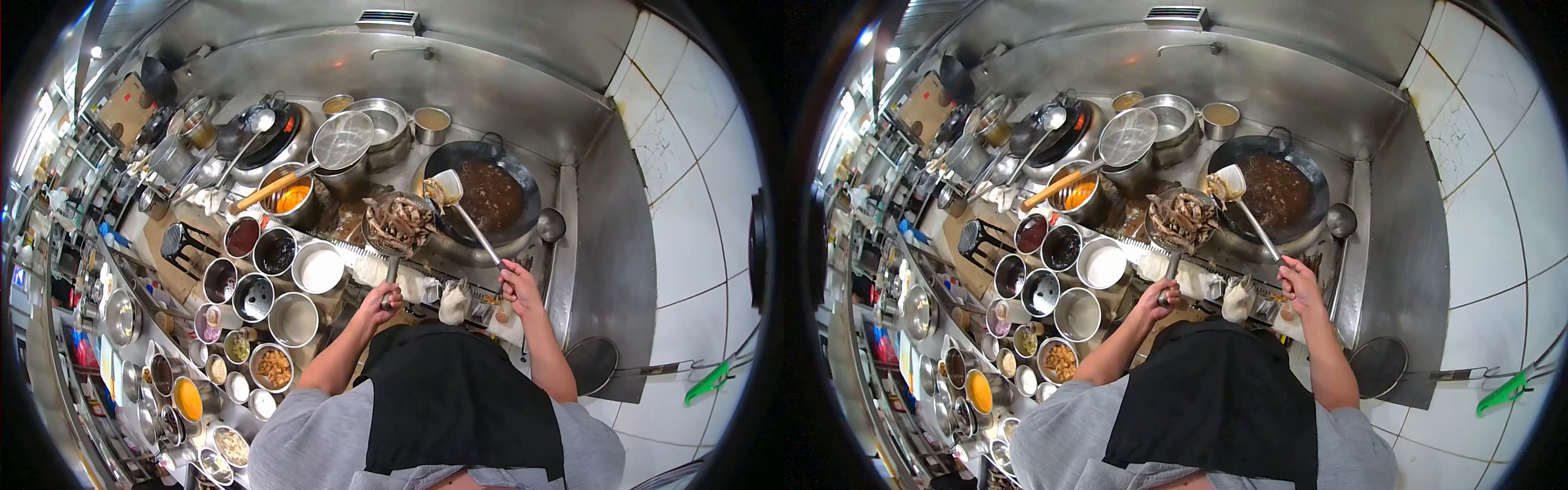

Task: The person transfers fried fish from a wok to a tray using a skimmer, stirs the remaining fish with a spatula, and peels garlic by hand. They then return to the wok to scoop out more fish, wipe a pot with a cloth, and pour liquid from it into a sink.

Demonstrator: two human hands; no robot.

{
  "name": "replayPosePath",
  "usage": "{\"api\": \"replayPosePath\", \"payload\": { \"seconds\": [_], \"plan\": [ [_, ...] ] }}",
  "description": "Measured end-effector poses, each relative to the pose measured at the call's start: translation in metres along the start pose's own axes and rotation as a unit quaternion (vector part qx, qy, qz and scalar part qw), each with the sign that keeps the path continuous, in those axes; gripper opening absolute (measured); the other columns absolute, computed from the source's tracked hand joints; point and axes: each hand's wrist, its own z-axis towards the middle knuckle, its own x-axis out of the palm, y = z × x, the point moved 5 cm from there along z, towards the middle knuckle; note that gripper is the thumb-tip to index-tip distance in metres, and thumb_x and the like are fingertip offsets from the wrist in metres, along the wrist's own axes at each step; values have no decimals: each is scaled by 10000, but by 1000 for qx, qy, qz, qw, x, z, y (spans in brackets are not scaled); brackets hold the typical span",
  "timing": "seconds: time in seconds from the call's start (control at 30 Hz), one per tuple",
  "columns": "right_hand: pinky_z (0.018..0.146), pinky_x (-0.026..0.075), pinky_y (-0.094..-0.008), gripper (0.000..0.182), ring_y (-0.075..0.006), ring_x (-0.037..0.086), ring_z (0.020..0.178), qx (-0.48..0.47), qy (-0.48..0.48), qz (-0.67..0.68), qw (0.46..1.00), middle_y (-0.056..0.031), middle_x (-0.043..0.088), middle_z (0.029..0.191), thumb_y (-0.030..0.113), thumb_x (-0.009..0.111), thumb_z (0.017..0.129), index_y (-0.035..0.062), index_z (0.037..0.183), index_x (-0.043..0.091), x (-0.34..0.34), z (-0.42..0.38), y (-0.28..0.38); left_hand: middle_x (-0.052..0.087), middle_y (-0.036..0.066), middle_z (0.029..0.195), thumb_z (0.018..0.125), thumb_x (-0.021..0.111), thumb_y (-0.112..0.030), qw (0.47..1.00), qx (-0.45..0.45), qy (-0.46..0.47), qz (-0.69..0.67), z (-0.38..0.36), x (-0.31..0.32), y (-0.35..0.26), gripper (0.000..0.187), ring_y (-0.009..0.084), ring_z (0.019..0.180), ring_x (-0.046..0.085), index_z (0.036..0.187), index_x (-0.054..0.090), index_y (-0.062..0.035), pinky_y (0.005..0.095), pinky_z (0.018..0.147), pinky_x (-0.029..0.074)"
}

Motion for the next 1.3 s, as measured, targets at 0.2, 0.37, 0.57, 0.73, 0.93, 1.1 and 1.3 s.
{"api": "replayPosePath", "payload": {
  "seconds": [0.2,0.37,0.57,0.73,0.93,1.1,1.3],
  "plan": [
    [375,278,-168,443,-36,409,492,-22,23,-37,999,-37,554,763,44,588,851,29,1276,463,46,-28,5,417,3,658,864,526,-52,1000,2,0,-12,-11,4,-4,125,91,513,420,813,415,-78,227,441,354],
    [497,388,-171,424,-30,462,582,-67,43,-145,986,-34,583,840,22,588,847,12,1261,496,61,-21,-15,425,7,677,863,532,-38,1000,16,-2,-5,-16,2,-7,167,91,515,419,844,381,-106,222,432,352],
    [889,437,-268,414,-156,596,996,-238,11,-379,894,-109,627,1115,50,598,829,10,1236,527,82,-19,-18,429,9,679,852,548,-40,1000,26,8,-8,-21,-6,-7,167,98,516,421,859,394,-105,222,432,347],
    [887,442,-288,409,-212,614,1003,-211,28,-428,878,-149,623,1124,67,597,820,28,1223,539,96,-26,-16,427,11,671,848,552,-47,1000,6,13,-22,-21,-15,-7,138,105,519,421,844,417,-78,233,442,343],
    [839,465,-352,369,-333,600,958,-287,-13,-514,809,-184,619,1031,70,592,811,31,1177,569,131,-53,-8,418,-2,677,862,547,-45,1000,-14,-7,-22,-16,-33,-9,152,91,526,421,847,408,-107,221,435,353],
    [831,467,-364,366,-342,595,952,-272,-6,-543,794,-180,614,1027,62,591,814,37,1178,566,128,-57,-11,443,37,693,850,548,-28,999,-26,-14,-35,-3,-60,-16,149,131,526,435,877,410,-77,255,436,355],
    [844,466,-350,377,-322,601,979,-291,-105,-479,821,-176,615,1062,41,597,815,51,1189,553,123,-74,-31,455,47,697,851,537,-25,998,-41,-33,-37,14,-80,-21,148,143,530,440,881,400,-72,262,439,368]
  ]
}}
